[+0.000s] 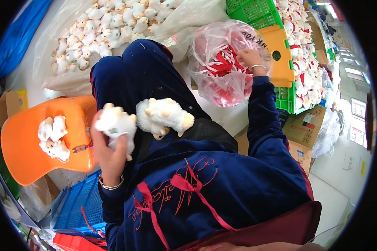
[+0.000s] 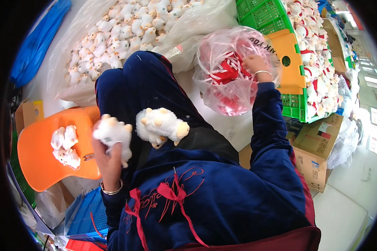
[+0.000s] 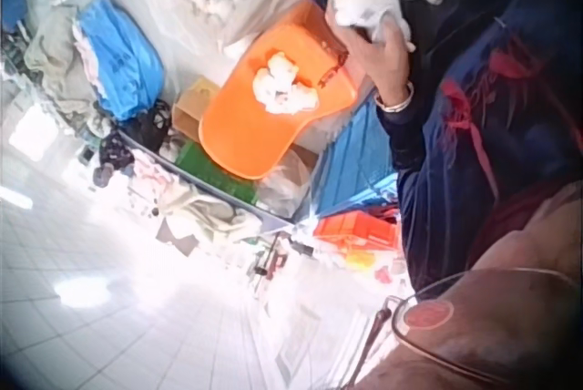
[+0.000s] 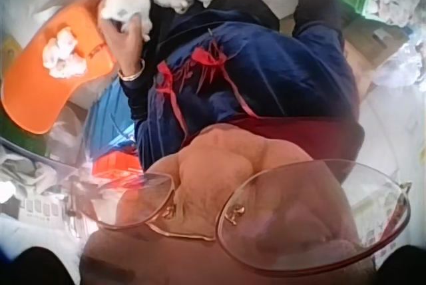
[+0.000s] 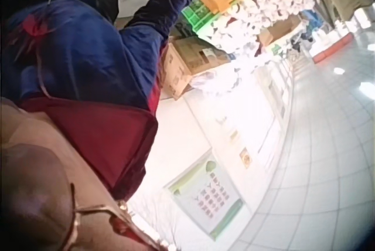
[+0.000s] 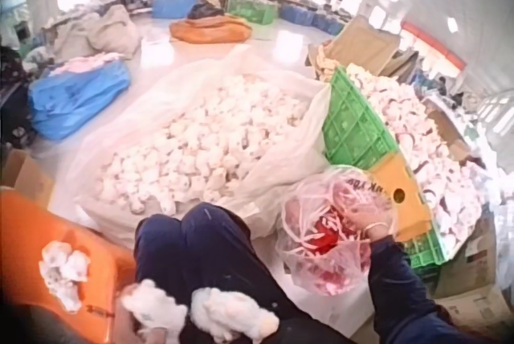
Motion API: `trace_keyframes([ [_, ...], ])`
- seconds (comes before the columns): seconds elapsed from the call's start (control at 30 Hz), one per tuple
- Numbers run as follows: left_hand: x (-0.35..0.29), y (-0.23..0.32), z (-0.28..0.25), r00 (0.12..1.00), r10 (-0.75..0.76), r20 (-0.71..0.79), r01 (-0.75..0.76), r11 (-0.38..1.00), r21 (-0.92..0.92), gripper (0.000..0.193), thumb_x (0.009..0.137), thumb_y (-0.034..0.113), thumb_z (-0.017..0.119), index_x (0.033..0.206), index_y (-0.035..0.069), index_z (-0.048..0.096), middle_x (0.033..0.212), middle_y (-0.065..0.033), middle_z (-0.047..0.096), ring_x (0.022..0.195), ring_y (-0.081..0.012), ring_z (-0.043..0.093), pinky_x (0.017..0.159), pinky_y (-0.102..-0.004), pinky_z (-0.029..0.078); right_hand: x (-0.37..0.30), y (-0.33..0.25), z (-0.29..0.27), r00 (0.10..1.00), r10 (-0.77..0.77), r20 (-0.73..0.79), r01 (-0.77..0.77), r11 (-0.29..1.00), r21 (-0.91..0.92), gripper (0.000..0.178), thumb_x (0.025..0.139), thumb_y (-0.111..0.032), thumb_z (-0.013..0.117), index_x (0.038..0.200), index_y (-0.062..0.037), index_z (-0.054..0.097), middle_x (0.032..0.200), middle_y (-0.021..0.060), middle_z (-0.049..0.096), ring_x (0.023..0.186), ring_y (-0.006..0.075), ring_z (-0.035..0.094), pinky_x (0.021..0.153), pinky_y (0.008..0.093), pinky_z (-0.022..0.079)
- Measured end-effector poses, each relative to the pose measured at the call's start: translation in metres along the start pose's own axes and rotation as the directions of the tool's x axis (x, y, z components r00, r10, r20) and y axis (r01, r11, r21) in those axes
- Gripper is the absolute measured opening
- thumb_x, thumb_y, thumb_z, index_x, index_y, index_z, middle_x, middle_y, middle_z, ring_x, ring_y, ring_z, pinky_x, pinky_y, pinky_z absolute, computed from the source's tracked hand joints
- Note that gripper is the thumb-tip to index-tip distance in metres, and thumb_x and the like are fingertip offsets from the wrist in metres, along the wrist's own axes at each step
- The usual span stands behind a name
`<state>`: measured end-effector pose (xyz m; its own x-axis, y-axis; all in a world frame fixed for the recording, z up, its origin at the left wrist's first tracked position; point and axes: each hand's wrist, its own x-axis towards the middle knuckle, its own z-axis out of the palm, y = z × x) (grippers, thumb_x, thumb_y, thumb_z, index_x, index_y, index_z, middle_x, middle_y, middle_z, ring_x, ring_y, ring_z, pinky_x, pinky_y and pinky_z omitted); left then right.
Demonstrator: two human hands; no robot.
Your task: The person ties white ribbons around the necks of small white plush toys. They handle each toy one at a time, loop the ribbon, and tie a knot while seated with a pile of similar toys nearby.
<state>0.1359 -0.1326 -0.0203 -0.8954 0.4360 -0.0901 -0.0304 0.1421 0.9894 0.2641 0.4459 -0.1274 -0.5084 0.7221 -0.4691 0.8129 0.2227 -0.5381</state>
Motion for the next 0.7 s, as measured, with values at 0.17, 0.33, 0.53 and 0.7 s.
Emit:
trace_keyframes([
  [0.17,0.007,-0.013,0.021,0.966,0.023,0.258,-0.106,0.944,0.311,0.064,0.081,0.008,0.075,0.139,0.000,0.051,0.127,-0.0165,0.058,0.116,-0.0290,0.059,0.100,-0.0373,0.047,0.016,0.049,0.079,0.917,-0.275,-0.290,0.127,0.889,-0.441,0.075,0.078,-0.054,0.078,0.135,-0.0085,0.061,0.110,0.0279,0.070,0.101,0.0405,0.069,0.092,0.0458,0.054],
  [0.33,0.014,-0.010,0.017,0.959,-0.039,0.282,-0.054,0.947,0.316,0.065,0.080,0.008,0.077,0.139,0.000,0.051,0.128,-0.0169,0.058,0.117,-0.0288,0.059,0.100,-0.0365,0.048,0.023,0.070,0.066,0.919,-0.321,-0.228,0.211,0.890,-0.404,0.037,0.090,-0.038,0.066,0.116,-0.0109,0.071,0.102,0.0267,0.070,0.099,0.0427,0.068,0.089,0.0482,0.054],
  [0.53,0.015,-0.013,0.011,0.955,-0.089,0.284,-0.006,0.948,0.317,0.067,0.080,0.009,0.078,0.140,-0.001,0.051,0.130,-0.0168,0.058,0.118,-0.0276,0.060,0.099,-0.0356,0.048,-0.024,0.015,-0.023,0.839,-0.420,-0.347,0.294,0.885,-0.360,0.029,0.095,-0.032,0.062,0.110,-0.0088,0.073,0.096,0.0216,0.072,0.092,0.0404,0.070,0.082,0.0458,0.054],
  [0.7,0.016,-0.015,0.012,0.954,-0.063,0.294,-0.017,0.965,0.261,0.074,0.080,0.010,0.079,0.145,0.001,0.046,0.134,-0.0154,0.057,0.120,-0.0269,0.059,0.099,-0.0357,0.048,-0.021,0.024,-0.076,0.756,-0.344,-0.556,0.186,0.928,-0.321,0.032,0.097,-0.031,0.064,0.111,-0.0039,0.073,0.089,0.0195,0.073,0.083,0.0265,0.072,0.076,0.0371,0.053],
])
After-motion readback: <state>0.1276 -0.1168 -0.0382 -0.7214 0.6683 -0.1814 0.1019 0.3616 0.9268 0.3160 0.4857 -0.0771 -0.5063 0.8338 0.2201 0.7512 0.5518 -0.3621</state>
